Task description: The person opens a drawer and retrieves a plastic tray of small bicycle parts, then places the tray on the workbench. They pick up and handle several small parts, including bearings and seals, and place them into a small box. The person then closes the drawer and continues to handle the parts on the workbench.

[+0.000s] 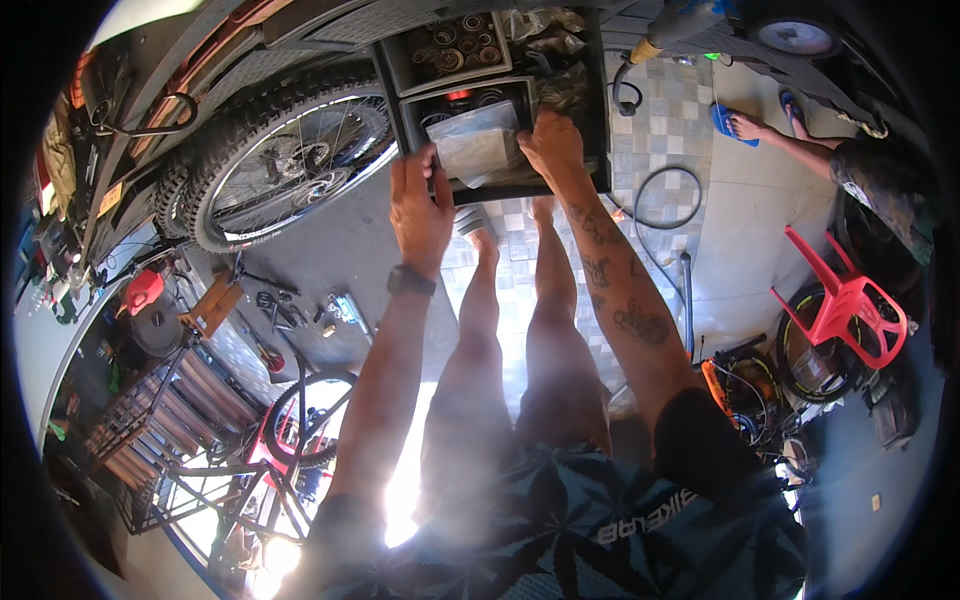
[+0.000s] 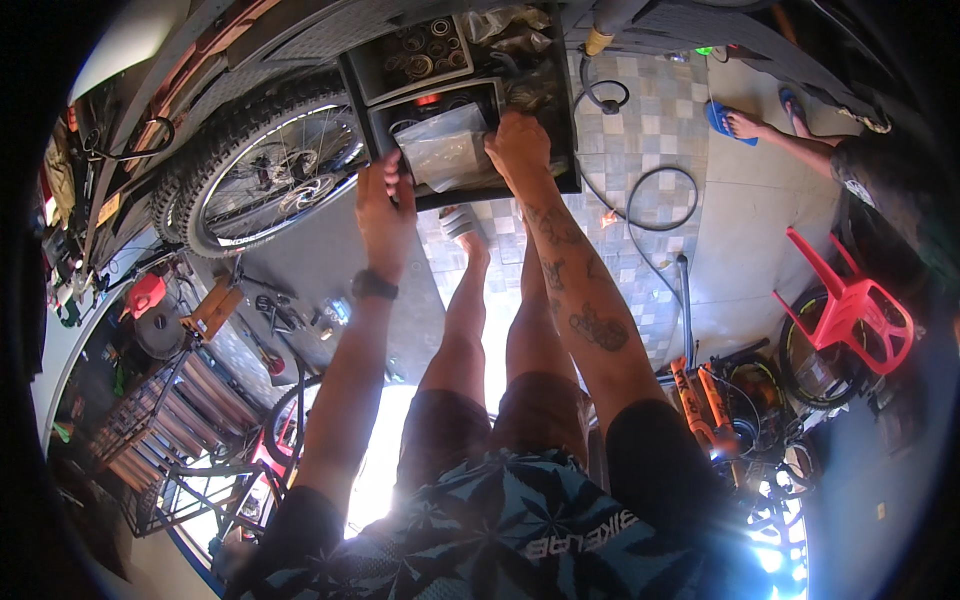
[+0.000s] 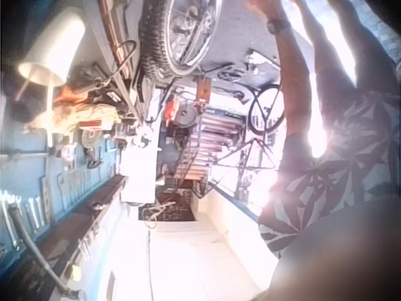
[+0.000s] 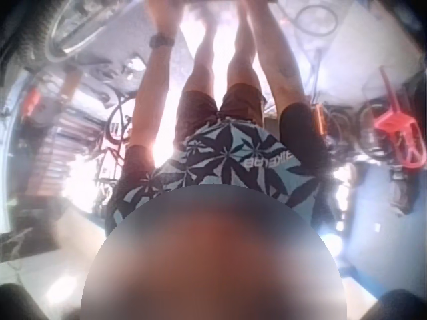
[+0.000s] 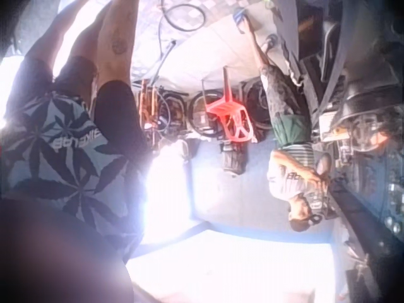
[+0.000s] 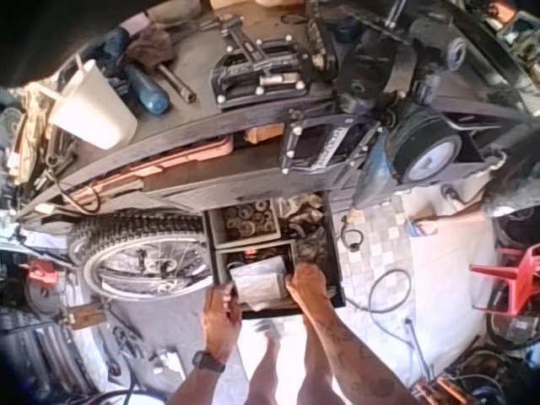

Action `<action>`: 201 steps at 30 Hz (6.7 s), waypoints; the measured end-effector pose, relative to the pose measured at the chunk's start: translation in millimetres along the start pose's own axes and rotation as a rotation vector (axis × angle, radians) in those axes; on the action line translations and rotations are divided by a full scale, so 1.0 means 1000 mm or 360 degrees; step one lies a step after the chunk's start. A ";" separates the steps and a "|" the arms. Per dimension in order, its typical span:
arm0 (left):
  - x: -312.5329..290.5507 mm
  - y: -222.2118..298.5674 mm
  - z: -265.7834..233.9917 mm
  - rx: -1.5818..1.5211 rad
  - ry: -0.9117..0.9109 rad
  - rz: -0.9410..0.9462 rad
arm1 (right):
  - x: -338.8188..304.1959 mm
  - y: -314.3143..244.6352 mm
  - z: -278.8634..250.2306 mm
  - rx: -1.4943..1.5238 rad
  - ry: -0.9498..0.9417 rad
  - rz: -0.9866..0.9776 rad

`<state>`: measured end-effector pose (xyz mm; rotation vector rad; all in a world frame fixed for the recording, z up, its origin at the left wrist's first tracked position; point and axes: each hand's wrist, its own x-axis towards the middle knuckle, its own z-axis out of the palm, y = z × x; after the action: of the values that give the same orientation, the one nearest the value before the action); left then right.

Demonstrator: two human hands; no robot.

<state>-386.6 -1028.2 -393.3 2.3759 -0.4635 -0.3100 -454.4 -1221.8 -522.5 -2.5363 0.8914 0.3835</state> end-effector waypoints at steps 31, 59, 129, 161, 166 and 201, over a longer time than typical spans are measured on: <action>-0.064 0.005 -0.037 -0.0388 0.0130 -0.0860 | -0.019 -0.001 -0.081 0.0407 -0.0089 -0.0027; -0.099 0.082 -0.116 -0.2198 0.0413 -0.1263 | -0.113 -0.081 -0.211 0.1511 0.0142 -0.0754; -0.300 -0.248 -0.689 -0.2581 0.2355 -0.0494 | -0.418 -0.894 -0.109 0.0498 -0.0662 -0.2554; -0.253 -0.411 -0.857 -0.2750 0.2262 -0.0685 | -0.362 -1.102 -0.086 0.0625 -0.0557 -0.2465; -0.244 -0.413 -0.863 -0.2863 0.2287 -0.0684 | -0.355 -1.114 -0.088 0.0675 -0.0621 -0.2411; -0.244 -0.397 -0.868 -0.2553 0.2520 -0.0866 | -0.449 -1.177 -0.048 -0.0402 -0.0827 -0.3404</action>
<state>-215.4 -142.3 2.9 0.5593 0.8913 0.7233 -29.7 -178.4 43.5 -1.9063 -1.9793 0.2911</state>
